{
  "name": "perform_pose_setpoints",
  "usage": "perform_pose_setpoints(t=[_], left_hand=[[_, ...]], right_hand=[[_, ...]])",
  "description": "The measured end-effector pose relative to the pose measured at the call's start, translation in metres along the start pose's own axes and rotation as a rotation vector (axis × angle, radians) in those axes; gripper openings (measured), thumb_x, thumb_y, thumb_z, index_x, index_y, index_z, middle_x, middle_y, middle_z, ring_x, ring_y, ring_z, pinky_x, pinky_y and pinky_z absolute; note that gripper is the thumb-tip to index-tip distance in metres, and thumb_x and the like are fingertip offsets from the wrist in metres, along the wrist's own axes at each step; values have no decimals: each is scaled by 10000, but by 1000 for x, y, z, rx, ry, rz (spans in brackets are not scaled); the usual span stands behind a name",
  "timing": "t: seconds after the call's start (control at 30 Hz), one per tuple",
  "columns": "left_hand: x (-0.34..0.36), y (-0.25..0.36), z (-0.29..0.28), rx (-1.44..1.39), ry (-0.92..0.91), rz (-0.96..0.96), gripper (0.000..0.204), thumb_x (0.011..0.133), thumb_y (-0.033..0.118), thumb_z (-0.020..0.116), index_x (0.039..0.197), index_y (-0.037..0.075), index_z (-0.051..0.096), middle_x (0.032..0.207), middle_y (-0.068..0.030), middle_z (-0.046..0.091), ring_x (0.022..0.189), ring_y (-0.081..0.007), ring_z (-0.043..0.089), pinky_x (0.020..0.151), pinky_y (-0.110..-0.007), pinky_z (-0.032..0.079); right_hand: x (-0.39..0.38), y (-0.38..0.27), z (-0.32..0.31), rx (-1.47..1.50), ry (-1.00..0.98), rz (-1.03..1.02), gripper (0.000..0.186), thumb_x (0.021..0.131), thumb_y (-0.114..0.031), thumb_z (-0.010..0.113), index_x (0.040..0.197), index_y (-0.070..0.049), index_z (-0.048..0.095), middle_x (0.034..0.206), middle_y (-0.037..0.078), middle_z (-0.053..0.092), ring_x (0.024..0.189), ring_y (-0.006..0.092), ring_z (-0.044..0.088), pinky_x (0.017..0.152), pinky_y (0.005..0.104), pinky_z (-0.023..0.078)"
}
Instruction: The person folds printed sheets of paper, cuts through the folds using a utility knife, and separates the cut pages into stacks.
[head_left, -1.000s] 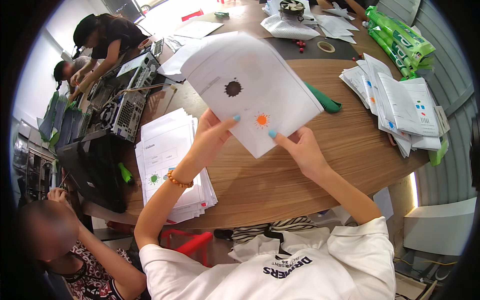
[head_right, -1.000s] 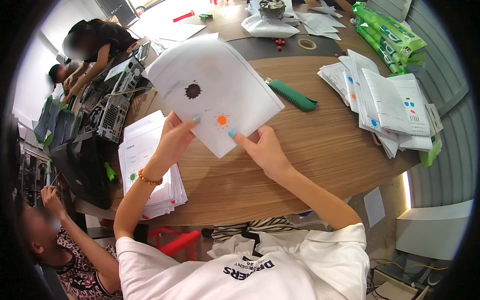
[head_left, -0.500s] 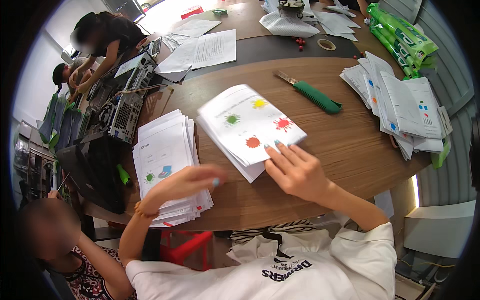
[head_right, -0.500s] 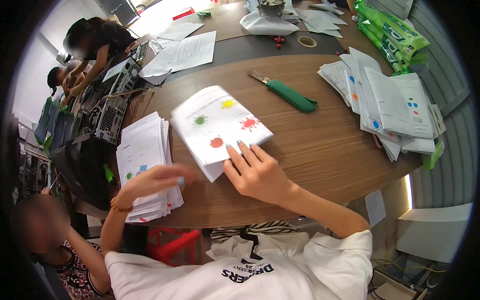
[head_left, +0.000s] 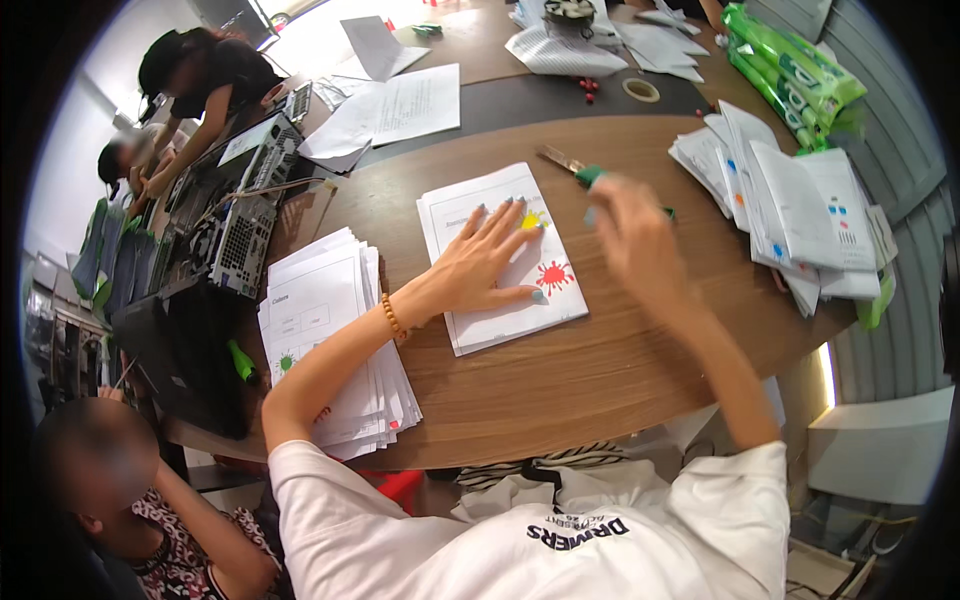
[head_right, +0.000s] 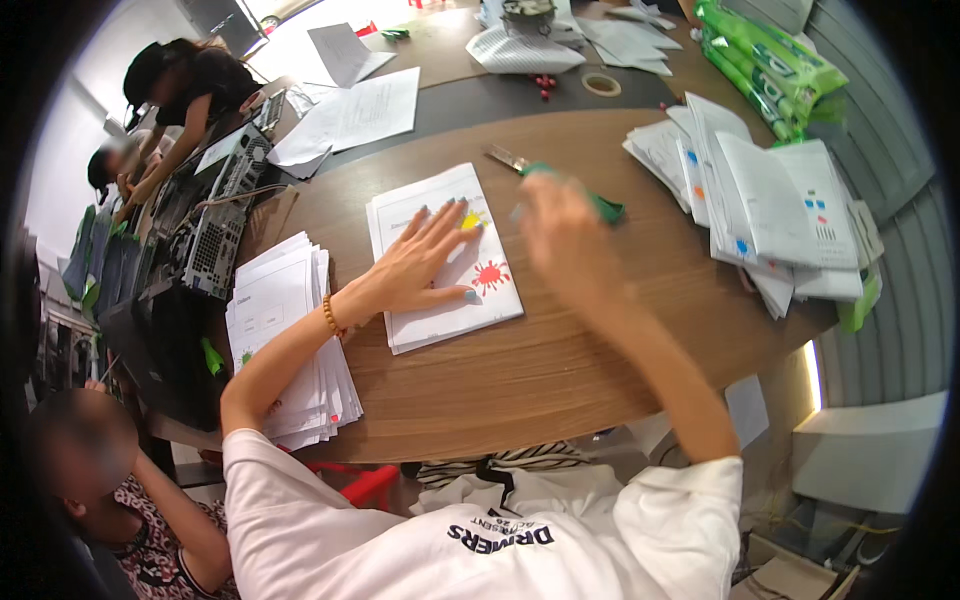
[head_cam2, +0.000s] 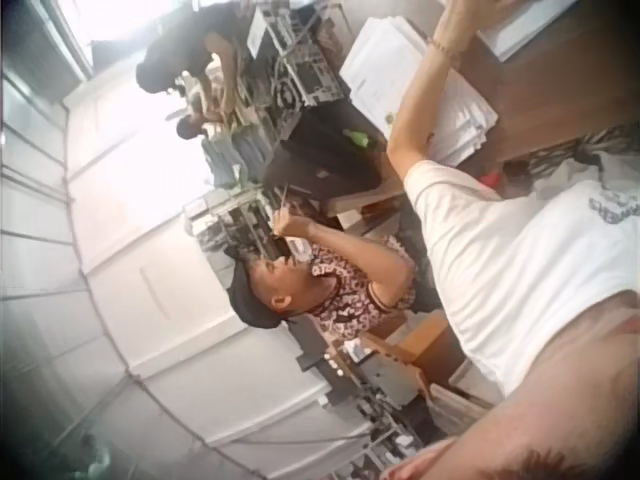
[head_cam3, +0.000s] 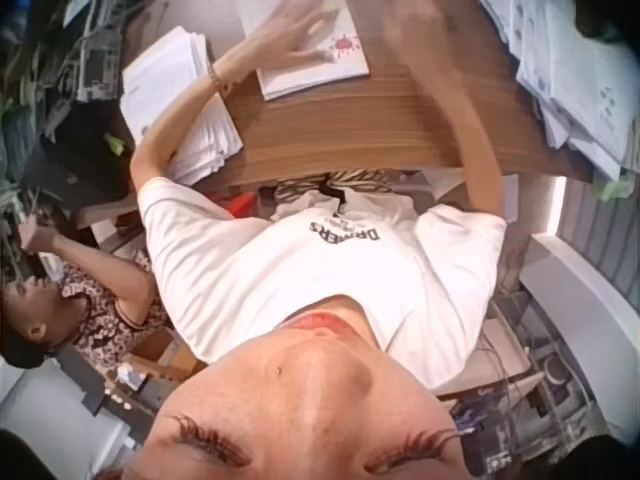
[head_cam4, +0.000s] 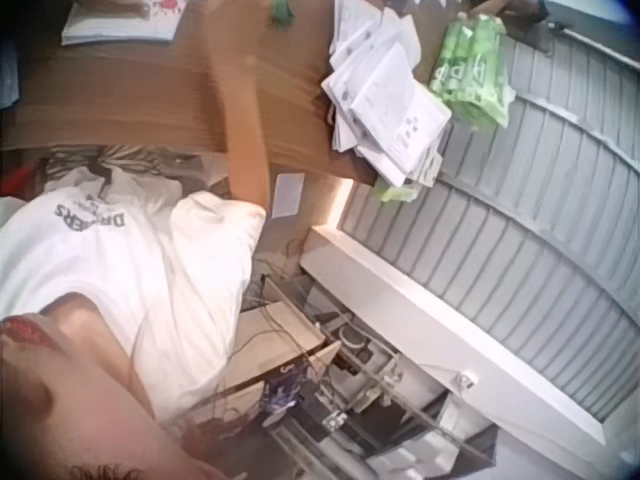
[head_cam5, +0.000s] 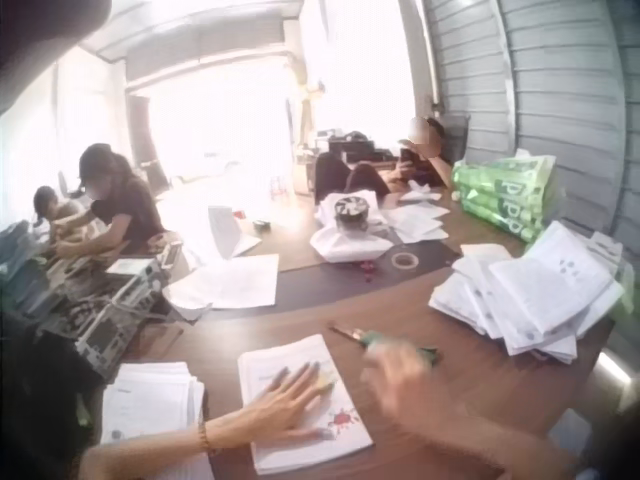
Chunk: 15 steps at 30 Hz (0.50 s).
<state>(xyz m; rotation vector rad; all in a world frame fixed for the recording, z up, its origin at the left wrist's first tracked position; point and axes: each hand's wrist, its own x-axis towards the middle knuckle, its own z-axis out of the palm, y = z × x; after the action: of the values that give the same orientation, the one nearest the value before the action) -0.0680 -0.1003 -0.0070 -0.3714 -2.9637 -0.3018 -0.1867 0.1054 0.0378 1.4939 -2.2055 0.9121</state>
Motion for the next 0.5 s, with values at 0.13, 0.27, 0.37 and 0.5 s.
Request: perform_pose_setpoints(t=[0.13, 0.27, 0.37, 0.5], left_hand=[[18, 22, -9, -13, 56, 39, 736, 753, 476, 618, 1312, 70, 367, 1462, -223, 152, 1360, -347, 150, 1105, -490, 100], [17, 20, -11, -161, 168, 161, 746, 708, 422, 659, 1320, 68, 420, 1422, -133, 326, 1332, -300, 260, 1102, -495, 146], [10, 16, -9, -197, 153, 133, 688, 744, 388, 628, 1318, 64, 430, 1392, -113, 382, 1316, -291, 293, 1106, -470, 171], [10, 11, 3, -132, 99, 134, 653, 821, 459, 555, 1307, 43, 426, 1375, -144, 392, 1303, -279, 320, 1097, -444, 209]], right_hand=[[3, 91, 18, -581, 276, -130, 294, 808, -194, 636, 968, 15, 507, 967, 143, 567, 882, 338, 564, 814, 382, 456], [-14, 87, 5, -281, 19, 311, 279, 831, -212, 607, 1006, -12, 521, 994, 140, 586, 904, 304, 587, 740, 362, 479], [-50, 40, -48, -67, 144, 162, 317, 803, -114, 620, 1101, -50, 532, 911, 147, 594, 803, 315, 598, 670, 365, 485], [-118, -11, -99, -39, -168, 221, 402, 693, -110, 700, 1073, -42, 588, 827, 125, 601, 716, 294, 604, 605, 357, 487]])
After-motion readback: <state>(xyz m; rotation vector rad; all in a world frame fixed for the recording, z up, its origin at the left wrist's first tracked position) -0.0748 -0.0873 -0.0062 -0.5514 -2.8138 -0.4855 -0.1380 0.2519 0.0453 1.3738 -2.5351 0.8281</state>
